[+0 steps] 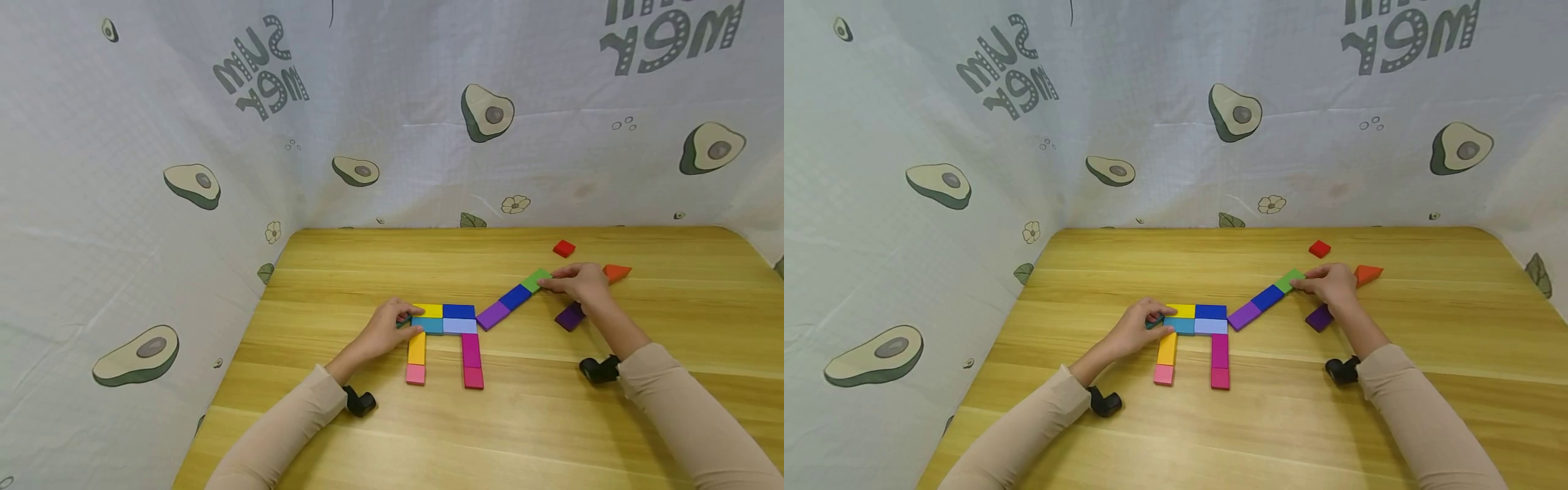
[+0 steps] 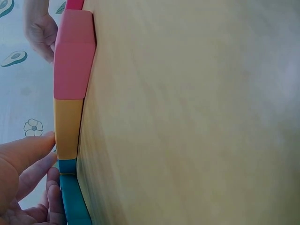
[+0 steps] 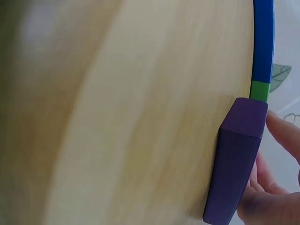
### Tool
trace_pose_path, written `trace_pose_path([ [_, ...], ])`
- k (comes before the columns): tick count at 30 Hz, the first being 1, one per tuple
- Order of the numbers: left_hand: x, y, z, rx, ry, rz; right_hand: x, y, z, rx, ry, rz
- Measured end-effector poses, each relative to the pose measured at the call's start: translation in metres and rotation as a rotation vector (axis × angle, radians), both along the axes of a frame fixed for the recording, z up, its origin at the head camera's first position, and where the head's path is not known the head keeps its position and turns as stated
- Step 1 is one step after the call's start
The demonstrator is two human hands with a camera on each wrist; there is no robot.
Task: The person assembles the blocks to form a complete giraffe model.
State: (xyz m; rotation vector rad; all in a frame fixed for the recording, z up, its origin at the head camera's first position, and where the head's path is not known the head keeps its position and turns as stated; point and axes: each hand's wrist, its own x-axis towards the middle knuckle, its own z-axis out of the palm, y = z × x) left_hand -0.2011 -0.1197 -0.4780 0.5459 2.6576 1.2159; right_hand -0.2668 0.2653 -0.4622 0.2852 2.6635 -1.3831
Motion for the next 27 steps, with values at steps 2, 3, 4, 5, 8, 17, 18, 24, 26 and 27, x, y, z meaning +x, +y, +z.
trace_pose_path([
  [2, 0.000, 0.000, 0.000, -0.001, 0.001, 0.000, 0.000, 0.001, 0.000, -0.016, 0.005, 0.006],
  [3, 0.000, 0.000, 0.000, -0.002, 0.000, 0.001, 0.000, 0.002, -0.001, -0.024, 0.007, 0.011],
  [4, 0.000, 0.000, 0.000, -0.004, -0.001, 0.003, 0.000, 0.002, -0.001, -0.032, 0.008, 0.016],
  [5, 0.000, 0.000, 0.000, -0.004, -0.001, 0.002, 0.001, 0.002, -0.001, -0.039, 0.007, 0.018],
  [8, 0.000, 0.000, 0.000, -0.005, -0.003, 0.002, 0.002, 0.005, -0.001, -0.048, 0.012, 0.024],
  [17, -0.002, 0.000, 0.000, -0.003, 0.001, 0.002, 0.011, 0.020, 0.003, -0.138, 0.073, 0.038],
  [18, -0.002, 0.000, -0.001, -0.002, 0.002, 0.002, 0.013, 0.022, 0.004, -0.122, 0.078, 0.046],
  [24, -0.002, 0.000, 0.000, 0.002, -0.001, -0.003, 0.024, 0.031, 0.006, -0.064, 0.093, 0.079],
  [26, -0.002, 0.000, 0.001, 0.005, -0.002, -0.003, 0.027, 0.033, 0.006, -0.075, 0.080, 0.084],
  [27, -0.002, 0.000, 0.001, 0.005, -0.001, -0.004, 0.028, 0.034, 0.007, -0.075, 0.074, 0.085],
])
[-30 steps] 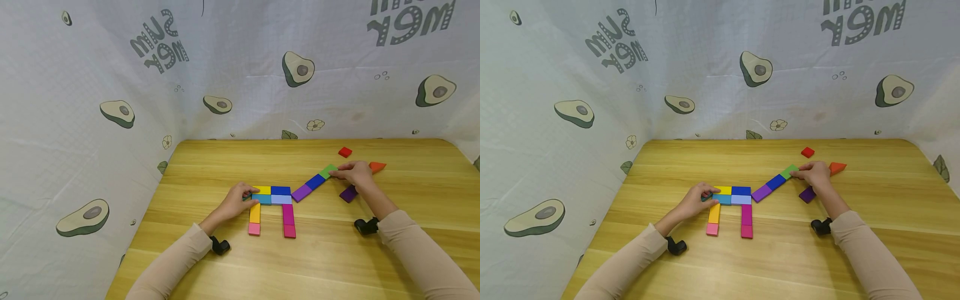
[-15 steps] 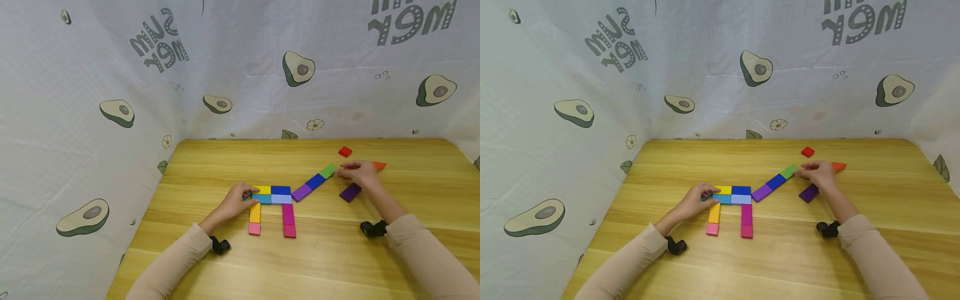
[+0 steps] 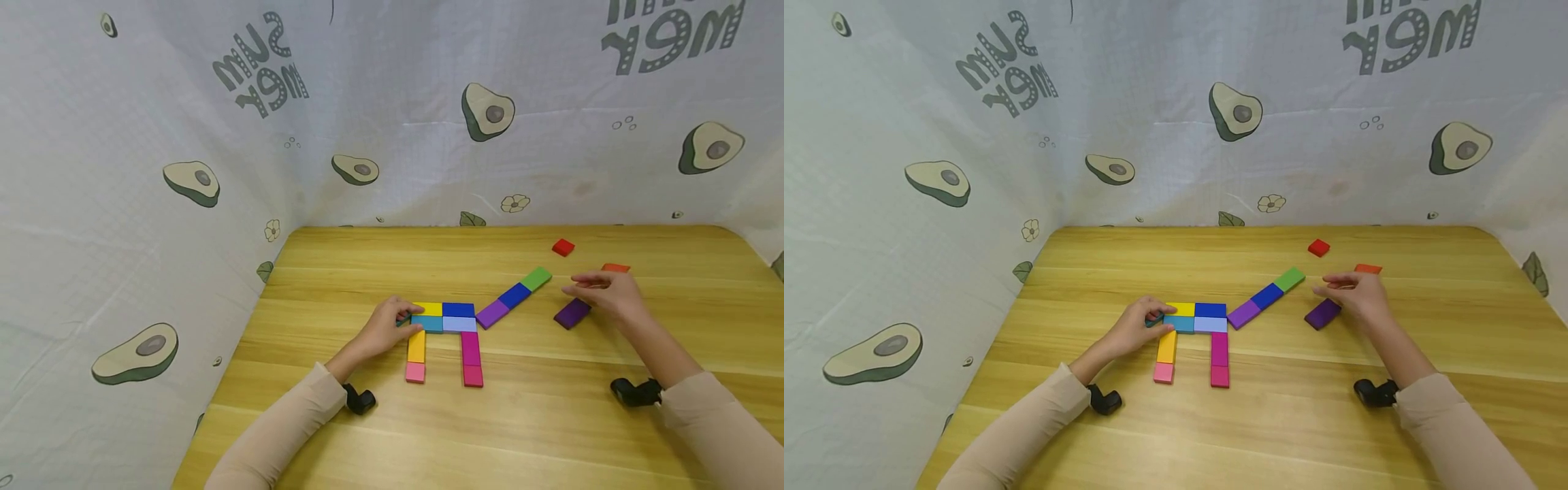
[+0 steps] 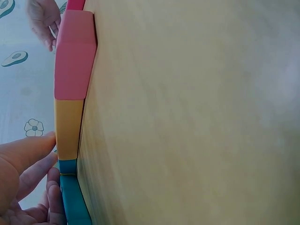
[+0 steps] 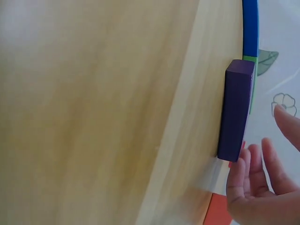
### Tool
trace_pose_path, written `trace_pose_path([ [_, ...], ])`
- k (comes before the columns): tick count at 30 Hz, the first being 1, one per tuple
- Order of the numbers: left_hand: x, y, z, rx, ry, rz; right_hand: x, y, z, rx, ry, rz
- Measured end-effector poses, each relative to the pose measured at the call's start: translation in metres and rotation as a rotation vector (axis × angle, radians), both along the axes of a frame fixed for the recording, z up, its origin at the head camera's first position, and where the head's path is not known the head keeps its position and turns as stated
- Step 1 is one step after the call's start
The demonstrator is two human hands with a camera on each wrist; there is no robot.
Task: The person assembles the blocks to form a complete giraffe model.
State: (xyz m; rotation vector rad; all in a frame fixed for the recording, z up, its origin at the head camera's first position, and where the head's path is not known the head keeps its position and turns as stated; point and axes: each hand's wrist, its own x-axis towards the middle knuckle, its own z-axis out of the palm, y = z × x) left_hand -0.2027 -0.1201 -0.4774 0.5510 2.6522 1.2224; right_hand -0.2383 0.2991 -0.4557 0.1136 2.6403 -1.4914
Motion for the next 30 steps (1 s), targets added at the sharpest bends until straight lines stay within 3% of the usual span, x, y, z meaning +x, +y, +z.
trace_pose_path([
  [8, 0.001, 0.001, 0.000, 0.004, 0.000, 0.004, 0.008, 0.002, 0.001, 0.019, -0.073, -0.001],
  [24, 0.002, 0.000, 0.002, -0.005, -0.011, -0.002, 0.017, 0.018, -0.004, -0.118, -0.156, 0.053],
  [30, 0.003, 0.000, 0.002, -0.001, -0.002, -0.003, 0.019, 0.023, -0.004, -0.053, -0.152, 0.107],
])
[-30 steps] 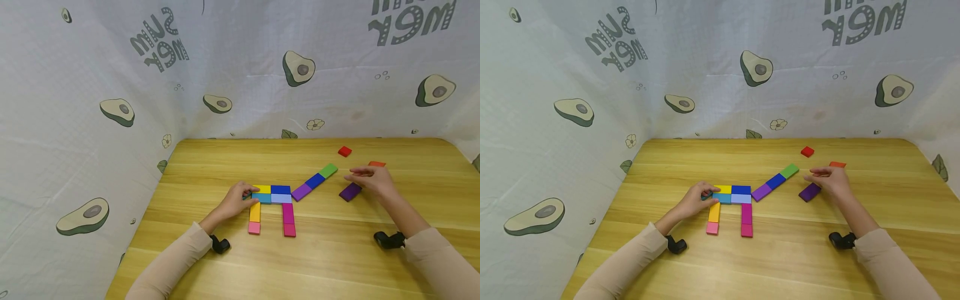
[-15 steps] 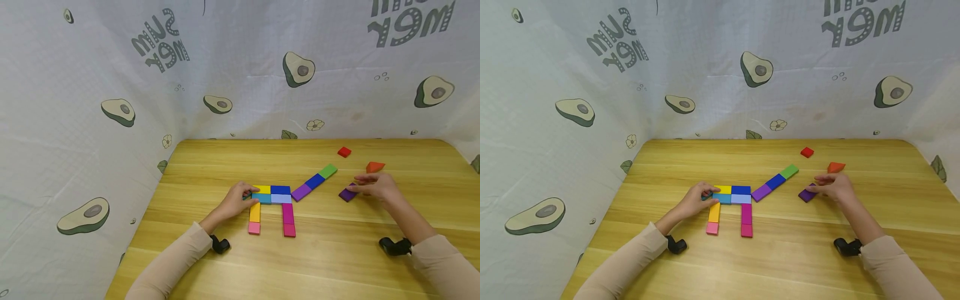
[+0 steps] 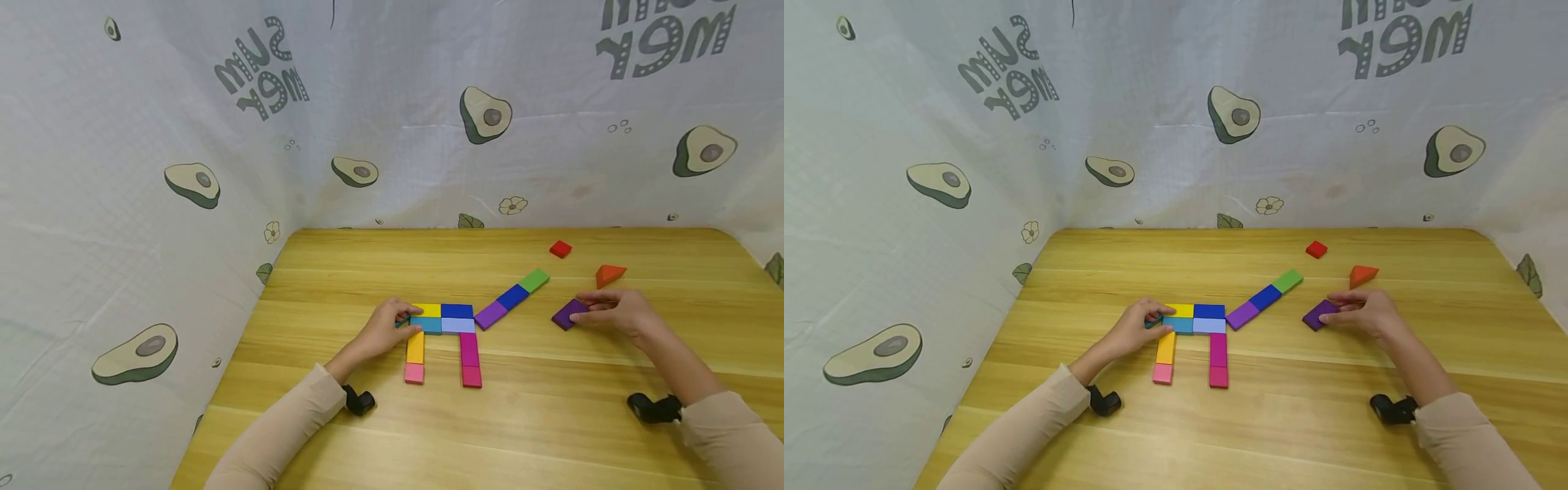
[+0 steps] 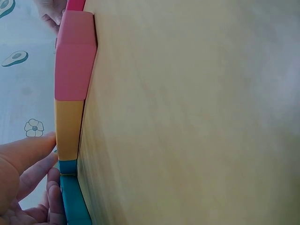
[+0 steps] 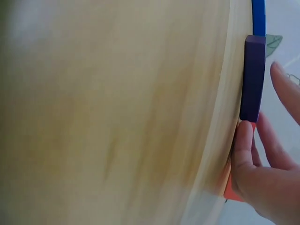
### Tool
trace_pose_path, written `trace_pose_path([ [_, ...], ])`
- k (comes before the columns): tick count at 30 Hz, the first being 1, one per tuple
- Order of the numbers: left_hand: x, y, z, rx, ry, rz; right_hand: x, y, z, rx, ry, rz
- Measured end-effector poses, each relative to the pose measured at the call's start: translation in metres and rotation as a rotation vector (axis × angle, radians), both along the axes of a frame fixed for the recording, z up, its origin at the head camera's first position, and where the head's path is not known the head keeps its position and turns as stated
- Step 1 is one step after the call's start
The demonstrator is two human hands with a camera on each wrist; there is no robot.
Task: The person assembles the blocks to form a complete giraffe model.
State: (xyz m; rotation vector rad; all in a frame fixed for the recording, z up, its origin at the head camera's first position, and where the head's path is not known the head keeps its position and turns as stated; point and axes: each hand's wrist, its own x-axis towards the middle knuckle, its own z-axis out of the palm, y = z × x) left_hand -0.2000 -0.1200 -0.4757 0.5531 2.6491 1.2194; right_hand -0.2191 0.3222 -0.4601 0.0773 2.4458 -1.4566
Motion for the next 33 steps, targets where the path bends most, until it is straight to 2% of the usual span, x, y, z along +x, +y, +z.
trace_pose_path([
  [4, 0.0003, 0.0000, -0.0001, 0.000, 0.000, 0.000, 0.0020, 0.0004, -0.0010, 0.049, 0.015, 0.042],
  [10, 0.0003, -0.0001, 0.0001, 0.000, 0.002, 0.000, 0.0031, 0.0000, -0.0048, 0.027, 0.037, 0.048],
  [27, -0.0009, 0.0004, -0.0002, 0.008, 0.004, 0.003, -0.0010, -0.0061, -0.0060, 0.078, 0.033, -0.039],
  [33, -0.0003, 0.0006, 0.0003, 0.007, 0.002, 0.004, -0.0045, -0.0073, -0.0054, 0.047, 0.011, -0.082],
])
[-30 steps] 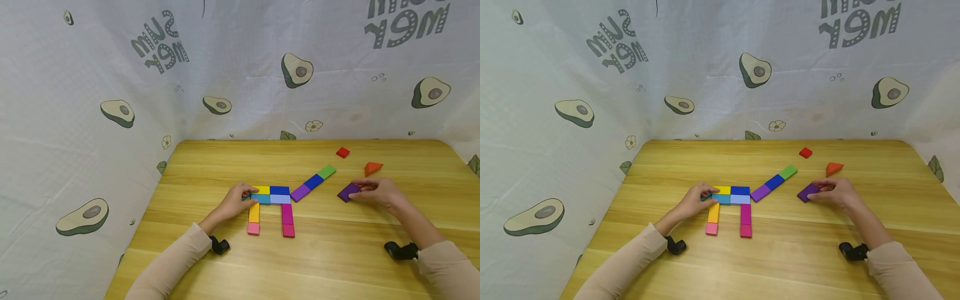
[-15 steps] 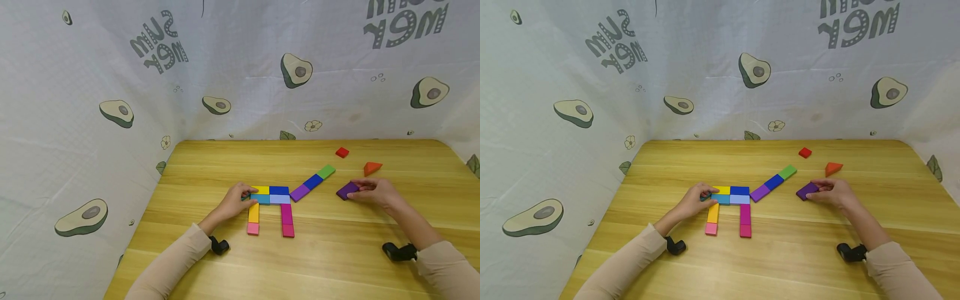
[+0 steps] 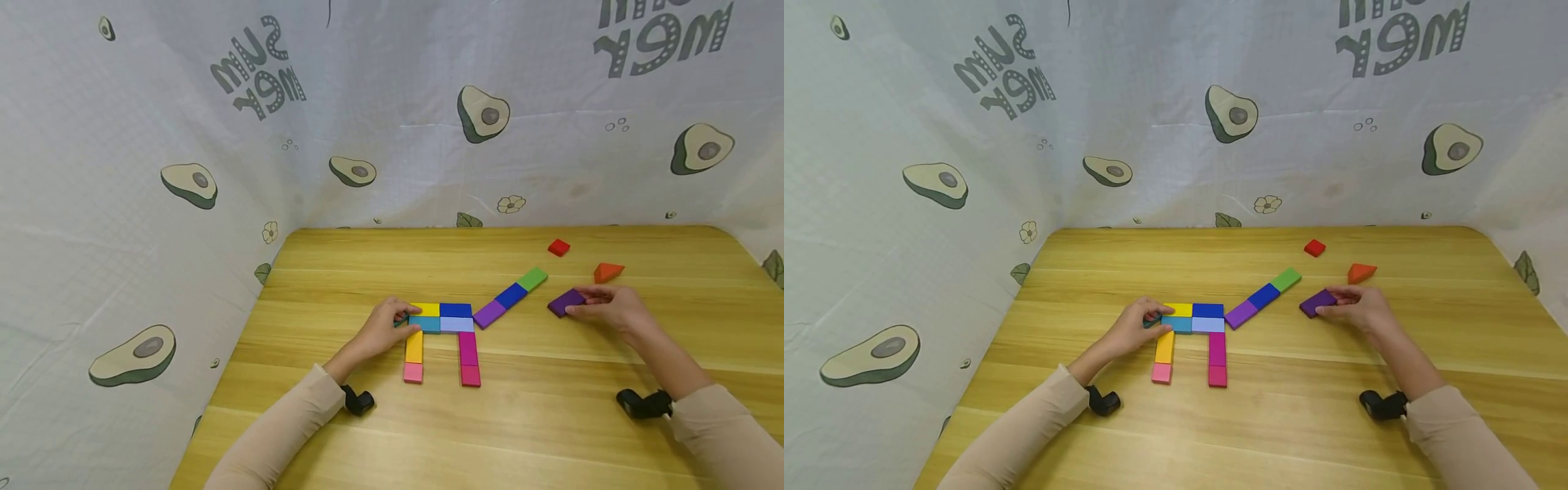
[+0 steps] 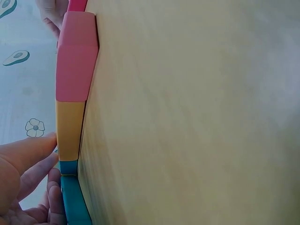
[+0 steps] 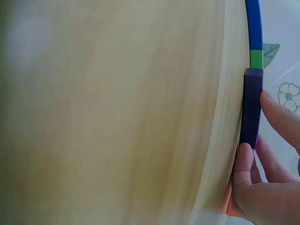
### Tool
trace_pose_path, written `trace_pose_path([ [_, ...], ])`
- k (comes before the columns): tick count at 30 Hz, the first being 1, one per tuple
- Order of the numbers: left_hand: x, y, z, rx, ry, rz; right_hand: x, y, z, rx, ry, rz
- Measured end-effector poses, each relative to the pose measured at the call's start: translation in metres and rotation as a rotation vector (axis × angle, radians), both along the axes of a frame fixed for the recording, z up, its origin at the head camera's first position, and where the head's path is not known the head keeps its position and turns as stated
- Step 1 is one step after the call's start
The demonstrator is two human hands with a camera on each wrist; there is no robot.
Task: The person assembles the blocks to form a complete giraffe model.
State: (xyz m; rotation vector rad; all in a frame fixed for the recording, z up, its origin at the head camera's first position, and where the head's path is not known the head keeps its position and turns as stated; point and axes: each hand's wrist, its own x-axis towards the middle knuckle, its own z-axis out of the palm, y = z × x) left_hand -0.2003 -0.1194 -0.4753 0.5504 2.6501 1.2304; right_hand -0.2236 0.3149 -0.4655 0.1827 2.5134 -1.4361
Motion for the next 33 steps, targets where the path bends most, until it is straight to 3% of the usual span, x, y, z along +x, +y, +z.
trace_pose_path([
  [20, 0.001, 0.000, 0.000, -0.004, -0.006, 0.003, -0.016, 0.004, -0.008, -0.071, 0.026, -0.099],
  [33, 0.002, 0.001, 0.002, -0.007, -0.017, 0.009, -0.027, 0.009, -0.004, -0.126, -0.018, -0.167],
])
